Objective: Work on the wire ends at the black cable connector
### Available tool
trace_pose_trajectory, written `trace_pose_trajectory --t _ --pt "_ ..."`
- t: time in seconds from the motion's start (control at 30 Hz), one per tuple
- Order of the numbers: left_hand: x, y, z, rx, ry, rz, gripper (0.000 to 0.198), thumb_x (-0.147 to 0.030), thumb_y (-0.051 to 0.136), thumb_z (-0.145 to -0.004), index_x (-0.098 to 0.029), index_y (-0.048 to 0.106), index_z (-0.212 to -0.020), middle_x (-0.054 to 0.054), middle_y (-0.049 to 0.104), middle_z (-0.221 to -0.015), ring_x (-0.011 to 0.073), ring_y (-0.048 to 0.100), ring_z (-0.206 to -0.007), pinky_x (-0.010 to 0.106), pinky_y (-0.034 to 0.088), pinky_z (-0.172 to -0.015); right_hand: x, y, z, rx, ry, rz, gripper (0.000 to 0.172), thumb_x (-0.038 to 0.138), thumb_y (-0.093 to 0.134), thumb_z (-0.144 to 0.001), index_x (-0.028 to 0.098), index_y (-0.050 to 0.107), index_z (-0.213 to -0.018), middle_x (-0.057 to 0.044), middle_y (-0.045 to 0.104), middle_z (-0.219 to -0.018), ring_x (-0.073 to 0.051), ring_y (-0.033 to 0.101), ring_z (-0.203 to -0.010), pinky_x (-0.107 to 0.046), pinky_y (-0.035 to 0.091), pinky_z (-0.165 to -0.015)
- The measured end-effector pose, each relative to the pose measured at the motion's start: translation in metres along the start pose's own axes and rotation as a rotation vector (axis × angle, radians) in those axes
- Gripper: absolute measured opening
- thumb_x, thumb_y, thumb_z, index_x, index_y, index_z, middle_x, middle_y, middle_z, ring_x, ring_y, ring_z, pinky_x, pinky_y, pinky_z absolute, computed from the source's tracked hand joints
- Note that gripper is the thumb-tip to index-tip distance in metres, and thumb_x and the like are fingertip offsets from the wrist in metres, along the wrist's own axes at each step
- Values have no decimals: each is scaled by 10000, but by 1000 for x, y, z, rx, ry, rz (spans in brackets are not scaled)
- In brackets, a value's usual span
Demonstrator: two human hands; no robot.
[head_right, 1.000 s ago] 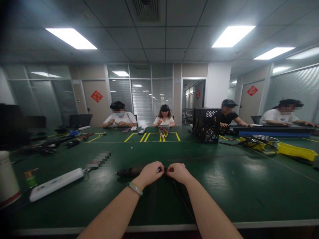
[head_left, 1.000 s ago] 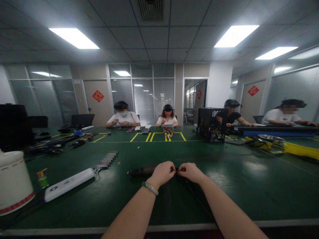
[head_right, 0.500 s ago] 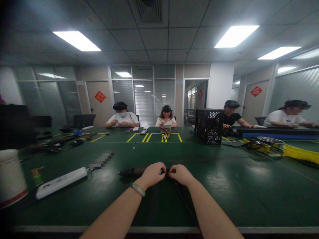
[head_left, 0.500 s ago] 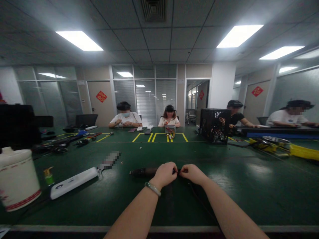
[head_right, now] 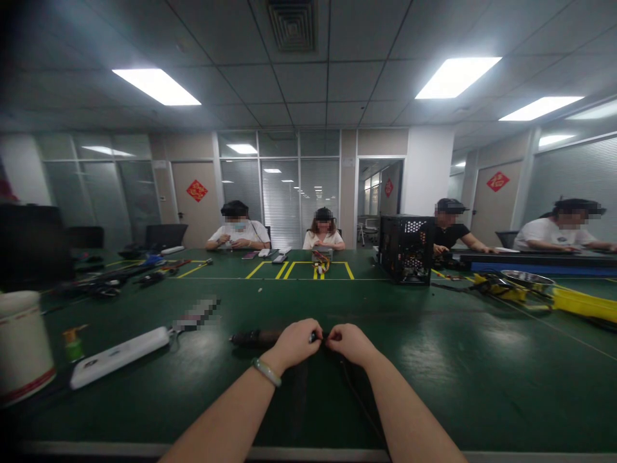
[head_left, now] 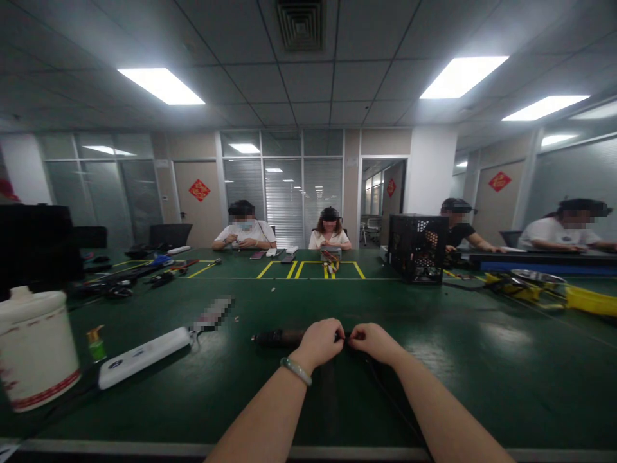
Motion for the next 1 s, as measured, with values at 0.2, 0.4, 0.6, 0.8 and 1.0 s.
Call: trace_pose_trajectory --t 0.2,0.4,0.6,0.8,1.0 --pt "2 1 0 -7 1 22 110 -263 540 -785 -230 606 -867 5 616 -920 159 562 -864 284 423 -810 2 0 1 -9 6 5 164 310 612 -747 194 703 -819 -10 700 -775 -153 624 -702 -217 413 -601" --pt "1 -1 1 20 -12 16 118 -277 539 -788 -231 607 -874 4 613 -951 160 558 -892 278 427 -820 -1 3 -1 2 -5 -24 157 300 603 -752 192 701 -810 -4 699 -756 -144 623 -686 -209 412 -593" --pt "-1 -1 1 27 -34 -17 149 -258 523 -790 -224 614 -904 22 616 -972 176 550 -948 291 409 -868 -1 2 -1 -14 -13 -25 149 291 610 -748 184 701 -799 -6 699 -739 -149 625 -679 -208 407 -579" --pt "0 -1 0 14 -12 13 133 -250 528 -788 -227 610 -889 12 615 -953 162 557 -911 279 413 -842 0 1 -1 8 11 -16 156 300 620 -753 192 707 -824 -6 703 -757 -149 625 -690 -210 415 -599" --pt "-1 -3 1 17 -7 -9 120 -256 535 -797 -221 609 -884 11 616 -953 161 559 -915 273 421 -836 -1 2 -1 9 3 -23 166 315 613 -761 189 702 -824 -5 699 -761 -146 625 -688 -211 417 -601"
Point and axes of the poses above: each hand's wrist, its own z-axis away from the middle knuckle, its own y-axis out of the palm, x = y × z, the point moved 5 cm from there along -z, towards the middle knuckle
